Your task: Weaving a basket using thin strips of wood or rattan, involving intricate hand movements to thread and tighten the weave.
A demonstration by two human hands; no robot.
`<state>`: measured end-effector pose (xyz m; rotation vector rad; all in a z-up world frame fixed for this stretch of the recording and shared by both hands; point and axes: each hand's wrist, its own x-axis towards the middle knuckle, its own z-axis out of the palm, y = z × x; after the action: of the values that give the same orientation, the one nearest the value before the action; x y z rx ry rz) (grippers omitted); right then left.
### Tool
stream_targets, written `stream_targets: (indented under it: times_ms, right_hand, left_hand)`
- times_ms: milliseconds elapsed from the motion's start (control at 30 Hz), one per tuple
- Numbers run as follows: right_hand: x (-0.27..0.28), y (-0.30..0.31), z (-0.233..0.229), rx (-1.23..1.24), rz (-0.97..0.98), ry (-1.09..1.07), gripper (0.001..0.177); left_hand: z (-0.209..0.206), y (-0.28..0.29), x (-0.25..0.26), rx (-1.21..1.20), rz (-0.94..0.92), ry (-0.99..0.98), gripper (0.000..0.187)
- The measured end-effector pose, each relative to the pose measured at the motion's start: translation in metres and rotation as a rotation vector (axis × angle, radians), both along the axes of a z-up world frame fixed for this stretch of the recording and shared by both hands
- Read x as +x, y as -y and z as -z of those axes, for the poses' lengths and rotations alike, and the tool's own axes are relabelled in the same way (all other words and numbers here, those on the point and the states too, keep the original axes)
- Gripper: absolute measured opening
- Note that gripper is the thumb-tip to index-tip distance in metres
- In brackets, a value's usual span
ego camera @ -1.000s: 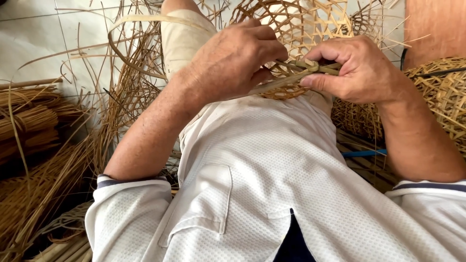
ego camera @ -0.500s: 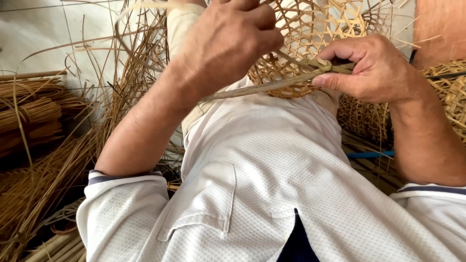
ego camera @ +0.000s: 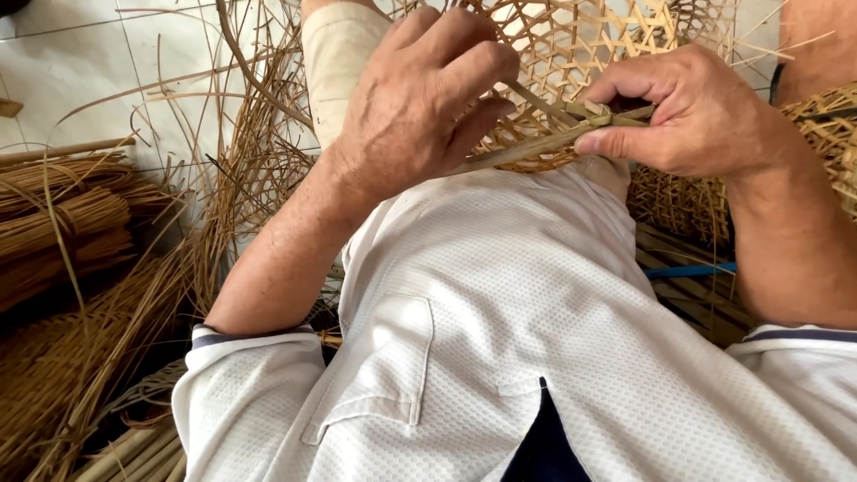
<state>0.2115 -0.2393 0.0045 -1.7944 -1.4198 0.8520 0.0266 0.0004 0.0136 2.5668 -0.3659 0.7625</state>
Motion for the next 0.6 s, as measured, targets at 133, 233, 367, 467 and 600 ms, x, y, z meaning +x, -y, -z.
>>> stream_targets:
  times_ms: [133, 233, 367, 467, 600]
  right_hand:
    - [0.004, 0.001, 0.003, 0.037, -0.014, 0.034, 0.019]
    - [0.005, 0.001, 0.007, 0.07, -0.057, 0.053, 0.018]
    - [0.003, 0.001, 0.004, 0.062, -0.043, 0.063, 0.018]
    - [0.004, 0.001, 0.003, 0.065, -0.042, 0.086, 0.019]
    - [0.006, 0.003, 0.008, 0.064, -0.063, 0.091, 0.017]
  left_hand:
    - [0.001, 0.0, 0.002, 0.0, 0.009, 0.019, 0.008]
    - [0.004, -0.002, 0.0, 0.011, 0.031, 0.004, 0.016]
    - [0.005, -0.004, -0.002, -0.005, 0.062, -0.048, 0.014]
    - [0.007, -0.003, -0.002, 0.003, 0.055, -0.048, 0.015]
    - [0.017, -0.002, -0.003, 0.033, 0.029, -0.035, 0.01]
